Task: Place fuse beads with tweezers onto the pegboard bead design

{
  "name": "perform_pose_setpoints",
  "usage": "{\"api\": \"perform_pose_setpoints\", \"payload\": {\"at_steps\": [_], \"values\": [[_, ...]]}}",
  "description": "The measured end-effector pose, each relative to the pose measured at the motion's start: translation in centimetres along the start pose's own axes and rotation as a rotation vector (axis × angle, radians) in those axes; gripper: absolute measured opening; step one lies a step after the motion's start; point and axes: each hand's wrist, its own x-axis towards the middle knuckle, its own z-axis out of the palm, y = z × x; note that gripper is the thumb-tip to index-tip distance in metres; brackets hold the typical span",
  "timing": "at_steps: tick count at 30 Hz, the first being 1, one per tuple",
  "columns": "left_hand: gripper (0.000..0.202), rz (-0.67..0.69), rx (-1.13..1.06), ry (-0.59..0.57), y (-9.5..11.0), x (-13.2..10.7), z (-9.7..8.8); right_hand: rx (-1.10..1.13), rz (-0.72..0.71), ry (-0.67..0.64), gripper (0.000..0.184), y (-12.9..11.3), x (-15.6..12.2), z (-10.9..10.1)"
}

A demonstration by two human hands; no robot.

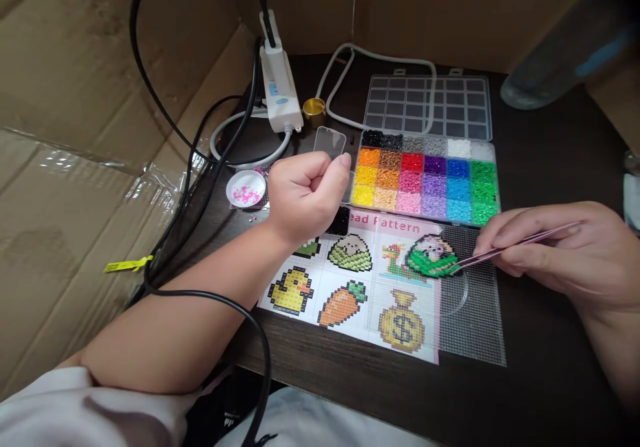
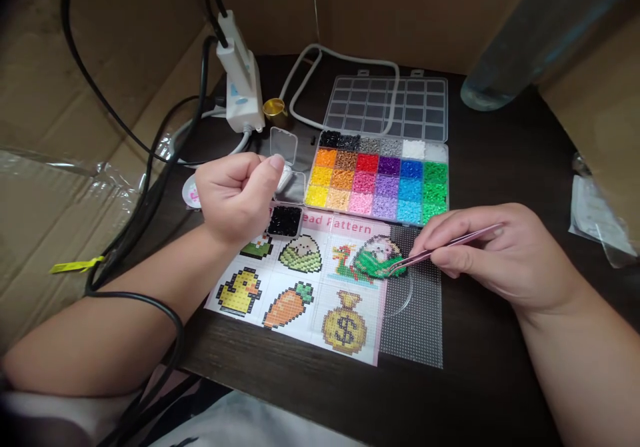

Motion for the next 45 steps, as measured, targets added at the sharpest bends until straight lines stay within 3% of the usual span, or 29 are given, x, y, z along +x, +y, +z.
{"api": "perform_pose_setpoints", "payload": {"at_steps": [11,20,33,45], "values": [[0.063,0.11,-0.162,0.04,-0.3,0.37,0.26,0.051,-0.035,-0.015,0.004,0.61,-0.14,-0.35],[0.063,0.115,-0.176,0.041,-0.44,0.46,0.26,0.052,-0.045,0.061,0.011,-0.17,0.22,0.3],[0.06,0.083,-0.18,0.037,-0.27,0.44,0.11,0.071,-0.035,0.067,0.012,-0.28,0.17,0.41],[0.061,0.08,-0.181,0.023,-0.05,0.74,-0.25,0.142,-0.04,-0.015,0.008,0.41,0.25,0.13]]}}
